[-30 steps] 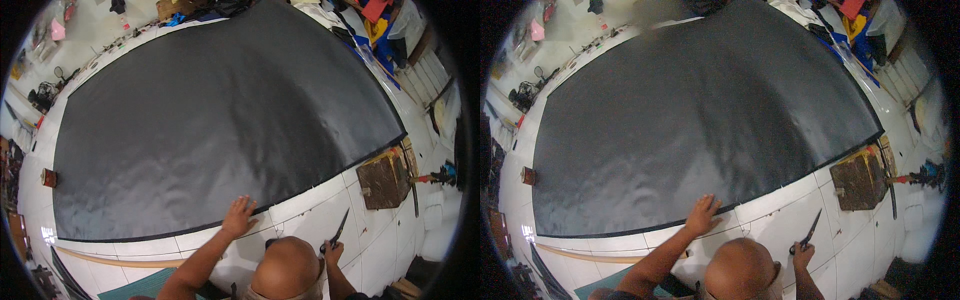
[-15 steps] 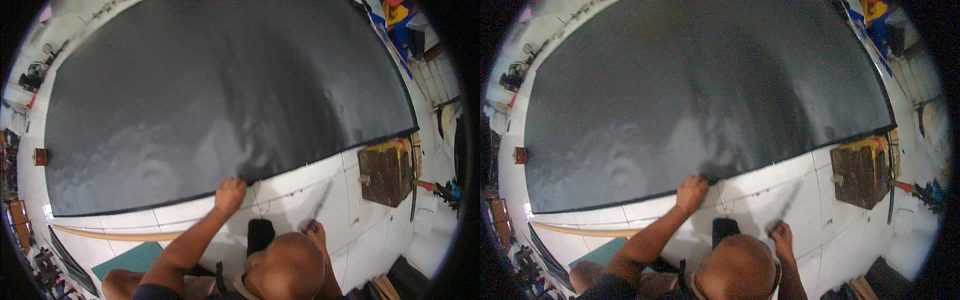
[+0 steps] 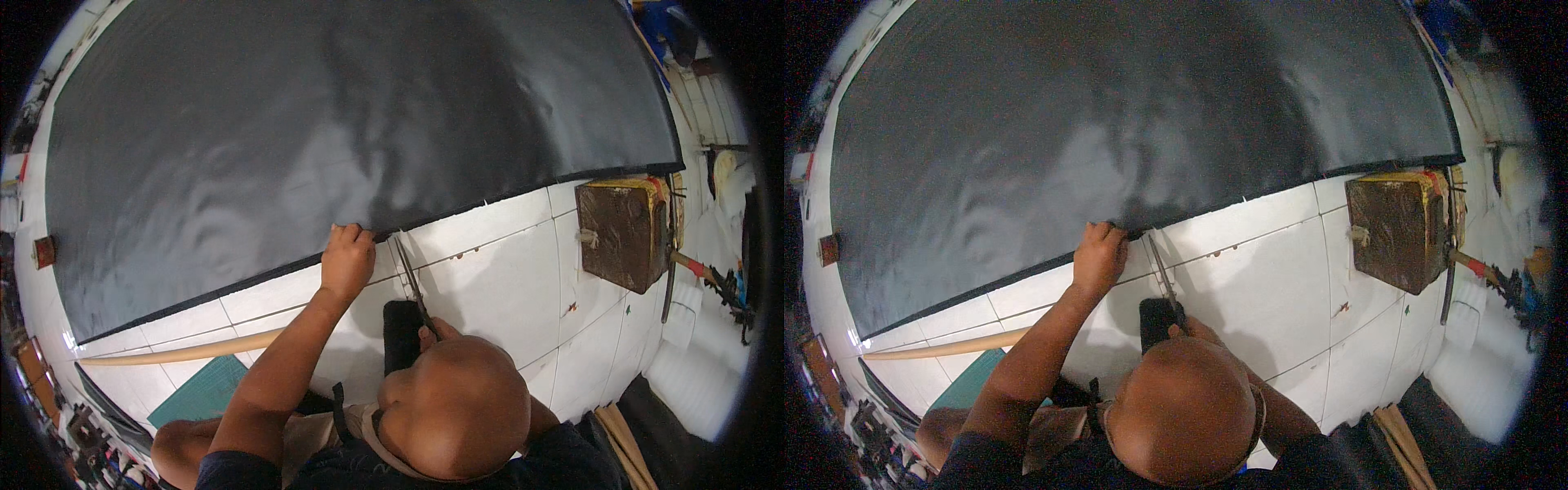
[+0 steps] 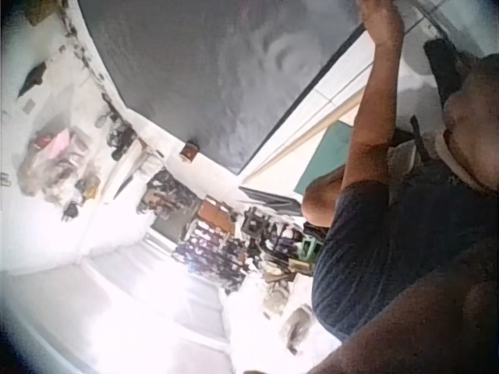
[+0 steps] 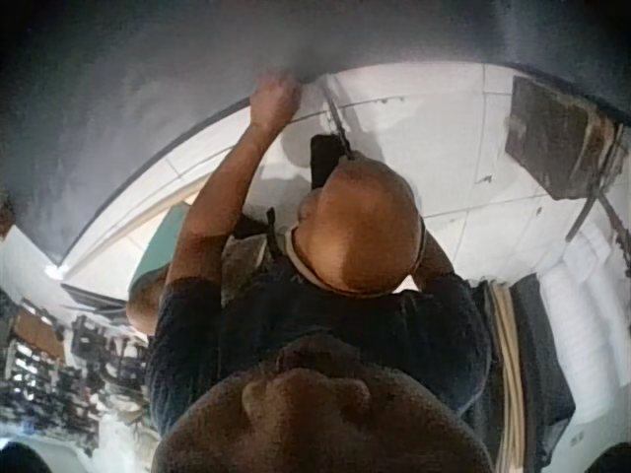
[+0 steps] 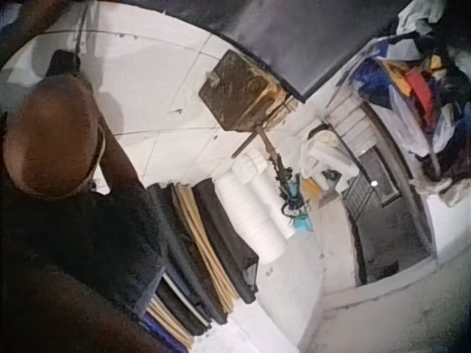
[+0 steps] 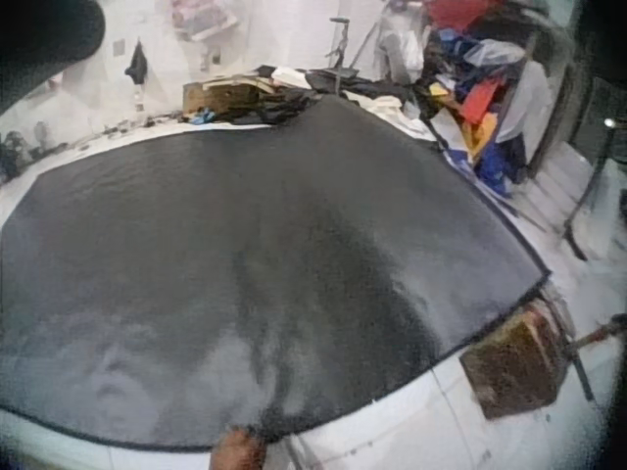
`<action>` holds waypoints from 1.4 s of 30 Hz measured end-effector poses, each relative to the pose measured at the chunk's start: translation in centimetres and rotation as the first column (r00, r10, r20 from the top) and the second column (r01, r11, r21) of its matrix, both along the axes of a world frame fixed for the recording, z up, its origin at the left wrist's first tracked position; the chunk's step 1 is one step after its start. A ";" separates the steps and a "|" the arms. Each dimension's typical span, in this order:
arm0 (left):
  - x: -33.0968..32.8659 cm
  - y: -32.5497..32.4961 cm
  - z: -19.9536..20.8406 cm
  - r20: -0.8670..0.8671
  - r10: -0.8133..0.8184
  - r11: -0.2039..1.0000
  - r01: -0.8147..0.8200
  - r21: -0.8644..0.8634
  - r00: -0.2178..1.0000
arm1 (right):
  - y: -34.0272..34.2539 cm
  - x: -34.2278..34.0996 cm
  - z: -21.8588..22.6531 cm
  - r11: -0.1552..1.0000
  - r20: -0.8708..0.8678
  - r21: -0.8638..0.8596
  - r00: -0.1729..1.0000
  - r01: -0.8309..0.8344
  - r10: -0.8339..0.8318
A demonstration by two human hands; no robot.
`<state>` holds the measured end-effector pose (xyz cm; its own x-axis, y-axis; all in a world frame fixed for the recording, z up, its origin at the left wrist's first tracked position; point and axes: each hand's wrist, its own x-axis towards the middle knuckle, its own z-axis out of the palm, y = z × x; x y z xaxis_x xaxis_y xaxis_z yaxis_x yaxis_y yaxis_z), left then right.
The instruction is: The person cuts a large sheet of black fabric using shears, then rolls up the cut section and uses a heavy cylindrical weight to hold the remaining fabric in place on the floor.
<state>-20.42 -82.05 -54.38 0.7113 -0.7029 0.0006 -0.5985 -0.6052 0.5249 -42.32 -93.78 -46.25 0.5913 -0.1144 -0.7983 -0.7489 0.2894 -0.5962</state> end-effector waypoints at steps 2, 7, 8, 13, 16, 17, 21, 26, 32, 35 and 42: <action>0.1 0.0 0.1 -0.007 0.001 1.000 -0.001 -0.015 1.000 | -0.6 0.9 0.1 0.979 -0.087 -0.133 0.986 -0.151 0.140; -0.1 -0.4 0.9 -0.031 0.022 1.000 -0.022 -0.016 0.999 | -0.9 2.3 -3.7 0.985 -0.110 -0.072 0.983 -0.156 0.148; -0.1 -0.5 1.0 -0.038 0.030 0.999 -0.031 -0.023 0.999 | -0.5 2.6 -4.4 0.982 -0.118 -0.107 0.982 -0.158 0.145; -0.2 -0.2 0.7 -0.038 0.047 0.997 -0.049 -0.063 0.998 | 0.8 3.0 -4.6 0.968 -0.068 -0.196 0.987 -0.159 0.148; -0.2 0.2 0.3 -0.018 0.030 0.997 -0.031 -0.067 0.999 | 1.1 3.4 -4.9 0.960 0.010 -0.253 0.991 -0.123 0.130; -0.1 0.0 0.4 -0.022 0.021 0.997 -0.022 -0.073 1.000 | 1.0 3.4 -5.1 0.963 0.030 -0.252 0.994 -0.097 0.109; 0.0 -0.3 0.7 -0.006 -0.004 0.998 0.003 -0.060 1.000 | 0.9 3.8 -4.9 0.953 0.035 -0.290 0.995 -0.082 0.096; -0.3 0.5 -0.1 0.034 -0.054 0.998 0.055 -0.024 0.998 | 2.0 3.6 -6.2 0.972 0.069 -0.236 0.998 0.011 0.005; -1.3 1.4 0.0 0.108 -0.204 0.967 0.183 0.178 0.973 | 1.7 3.9 -5.9 0.928 0.054 -0.368 0.995 -0.057 0.083; -2.1 1.1 0.9 0.077 -0.207 0.929 0.171 0.328 0.975 | 0.6 5.5 -5.9 0.915 0.050 -0.386 0.987 -0.120 0.151; -2.7 1.0 0.8 0.004 -0.193 0.919 0.179 0.352 0.981 | 0.8 9.0 -8.0 0.861 0.139 -0.503 0.976 -0.078 0.170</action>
<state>-23.15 -81.00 -53.55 0.5723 -0.7830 -0.2438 -0.7330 -0.6217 0.2761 -33.32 -92.99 -54.20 0.7495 -0.3815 -0.5410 -0.6310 -0.1643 -0.7582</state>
